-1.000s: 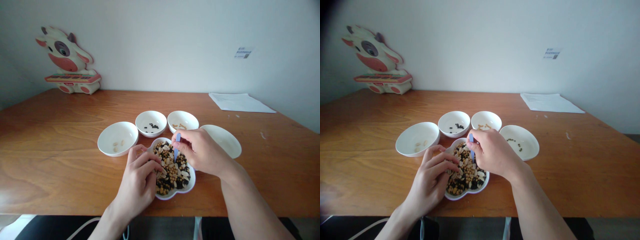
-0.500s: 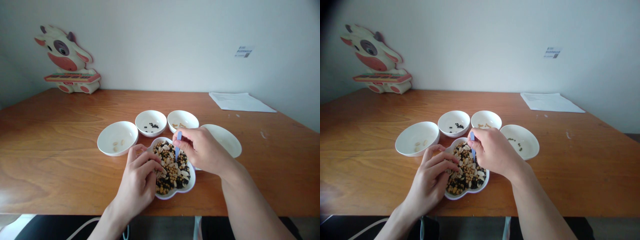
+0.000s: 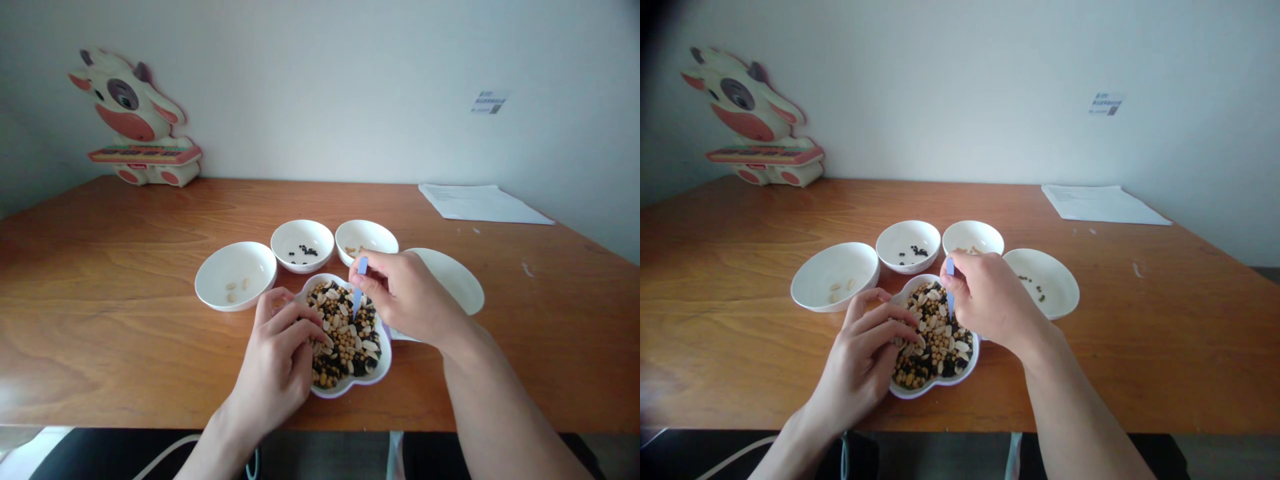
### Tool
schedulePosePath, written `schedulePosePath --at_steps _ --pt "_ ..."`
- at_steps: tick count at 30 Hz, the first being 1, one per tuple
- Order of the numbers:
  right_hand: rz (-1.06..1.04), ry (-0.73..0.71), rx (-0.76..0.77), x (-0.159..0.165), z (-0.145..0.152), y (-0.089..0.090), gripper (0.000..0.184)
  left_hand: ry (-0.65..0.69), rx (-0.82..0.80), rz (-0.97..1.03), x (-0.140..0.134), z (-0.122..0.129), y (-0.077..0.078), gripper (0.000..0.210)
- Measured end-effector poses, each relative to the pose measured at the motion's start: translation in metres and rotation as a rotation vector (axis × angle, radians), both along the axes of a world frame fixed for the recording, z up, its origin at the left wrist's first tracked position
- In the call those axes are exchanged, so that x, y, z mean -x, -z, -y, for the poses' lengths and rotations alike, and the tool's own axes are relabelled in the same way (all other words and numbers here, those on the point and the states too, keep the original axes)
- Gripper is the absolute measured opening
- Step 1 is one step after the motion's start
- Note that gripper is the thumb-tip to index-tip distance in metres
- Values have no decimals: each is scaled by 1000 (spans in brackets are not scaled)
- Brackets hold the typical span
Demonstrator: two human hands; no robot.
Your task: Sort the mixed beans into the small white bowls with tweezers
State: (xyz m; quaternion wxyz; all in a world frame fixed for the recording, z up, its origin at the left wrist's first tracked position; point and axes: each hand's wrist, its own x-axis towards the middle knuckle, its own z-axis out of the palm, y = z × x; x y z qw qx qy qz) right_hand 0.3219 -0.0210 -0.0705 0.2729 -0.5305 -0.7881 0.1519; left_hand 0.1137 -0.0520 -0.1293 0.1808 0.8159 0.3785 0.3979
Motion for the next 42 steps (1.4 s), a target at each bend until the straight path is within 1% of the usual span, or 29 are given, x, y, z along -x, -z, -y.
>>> schedulePosePath --at_steps 12,35,42 --pt "45 -32 21 1 -1 1 19 -9 -3 -1 -1 0 -1 36" --pt "-24 -55 11 3 -2 -1 19 -4 -3 -1 0 0 0 36" --pt "-57 -69 -15 0 0 1 17 -8 -8 -1 0 1 0 37"
